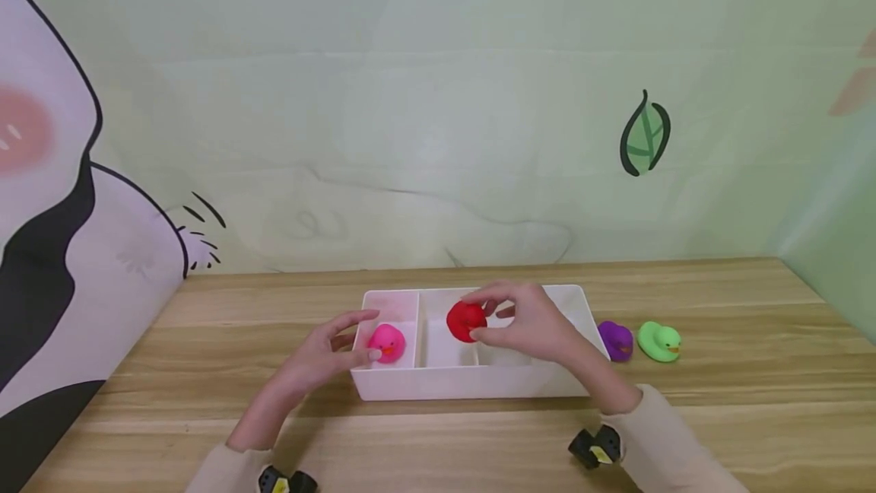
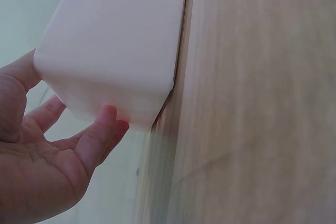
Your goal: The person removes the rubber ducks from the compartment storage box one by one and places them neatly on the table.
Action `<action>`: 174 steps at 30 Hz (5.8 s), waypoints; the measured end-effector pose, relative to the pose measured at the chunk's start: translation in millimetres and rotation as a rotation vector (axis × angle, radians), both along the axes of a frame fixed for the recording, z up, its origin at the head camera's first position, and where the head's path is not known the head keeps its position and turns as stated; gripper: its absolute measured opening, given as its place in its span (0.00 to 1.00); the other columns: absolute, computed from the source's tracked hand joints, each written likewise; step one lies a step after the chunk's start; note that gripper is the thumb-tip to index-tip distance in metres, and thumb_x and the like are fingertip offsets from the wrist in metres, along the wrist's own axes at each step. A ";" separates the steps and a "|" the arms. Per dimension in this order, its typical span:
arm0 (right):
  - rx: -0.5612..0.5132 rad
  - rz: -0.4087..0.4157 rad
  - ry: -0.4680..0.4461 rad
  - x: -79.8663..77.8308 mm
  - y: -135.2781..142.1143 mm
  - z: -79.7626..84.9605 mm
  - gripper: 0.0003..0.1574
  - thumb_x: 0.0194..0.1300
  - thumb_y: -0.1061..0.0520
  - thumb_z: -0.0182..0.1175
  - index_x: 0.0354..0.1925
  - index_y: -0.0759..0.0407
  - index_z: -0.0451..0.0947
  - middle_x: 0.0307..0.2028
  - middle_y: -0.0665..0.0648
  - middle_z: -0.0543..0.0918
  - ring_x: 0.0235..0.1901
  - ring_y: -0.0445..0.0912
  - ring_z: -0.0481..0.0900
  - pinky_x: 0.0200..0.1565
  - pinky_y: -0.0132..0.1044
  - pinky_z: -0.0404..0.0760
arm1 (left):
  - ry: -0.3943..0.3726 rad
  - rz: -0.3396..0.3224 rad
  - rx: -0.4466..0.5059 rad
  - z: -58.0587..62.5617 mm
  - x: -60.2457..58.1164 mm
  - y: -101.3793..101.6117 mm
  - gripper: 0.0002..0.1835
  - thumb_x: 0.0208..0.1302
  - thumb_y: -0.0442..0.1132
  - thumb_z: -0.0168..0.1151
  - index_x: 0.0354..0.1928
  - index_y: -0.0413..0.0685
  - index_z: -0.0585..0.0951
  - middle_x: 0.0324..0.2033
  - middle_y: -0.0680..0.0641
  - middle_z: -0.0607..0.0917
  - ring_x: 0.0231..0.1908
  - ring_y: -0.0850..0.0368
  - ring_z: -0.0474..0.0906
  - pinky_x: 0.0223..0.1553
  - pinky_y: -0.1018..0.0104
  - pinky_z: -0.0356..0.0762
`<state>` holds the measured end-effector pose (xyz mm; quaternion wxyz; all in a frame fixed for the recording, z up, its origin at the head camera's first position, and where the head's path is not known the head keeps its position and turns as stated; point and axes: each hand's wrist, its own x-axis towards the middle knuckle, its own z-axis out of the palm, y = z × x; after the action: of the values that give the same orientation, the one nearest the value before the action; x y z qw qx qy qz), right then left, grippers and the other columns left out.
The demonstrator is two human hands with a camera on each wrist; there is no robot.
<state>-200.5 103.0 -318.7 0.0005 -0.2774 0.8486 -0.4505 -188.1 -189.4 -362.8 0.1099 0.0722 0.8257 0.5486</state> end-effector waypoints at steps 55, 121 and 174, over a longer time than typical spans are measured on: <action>0.122 -0.319 0.106 15.9 177.0 2.9 0.25 0.51 0.60 0.68 0.49 0.66 0.77 0.39 0.37 0.78 0.34 0.31 0.74 0.35 0.24 0.78 | -0.008 -0.002 -0.012 -1.1 -0.6 -0.9 0.32 0.53 0.41 0.66 0.62 0.49 0.68 0.65 0.38 0.60 0.61 0.31 0.58 0.54 0.46 0.68; 0.423 -0.338 -0.072 3.6 263.0 -38.7 0.28 0.45 0.60 0.70 0.45 0.73 0.76 0.36 0.62 0.83 0.32 0.26 0.72 0.32 0.28 0.73 | -0.016 0.019 -0.025 2.5 0.6 0.0 0.32 0.53 0.44 0.67 0.61 0.53 0.69 0.65 0.38 0.59 0.61 0.33 0.58 0.54 0.44 0.67; 0.060 -0.248 0.133 27.6 191.8 -4.9 0.29 0.49 0.66 0.67 0.51 0.70 0.72 0.45 0.29 0.72 0.42 0.23 0.70 0.40 0.16 0.73 | -0.007 0.007 0.007 -1.3 0.2 -1.2 0.32 0.53 0.40 0.66 0.61 0.49 0.69 0.65 0.39 0.61 0.61 0.32 0.58 0.55 0.44 0.66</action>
<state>-172.9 294.8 -323.5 -0.1031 -0.1994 0.8876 -0.4023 -187.9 -190.6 -364.1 0.1108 0.0679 0.8236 0.5521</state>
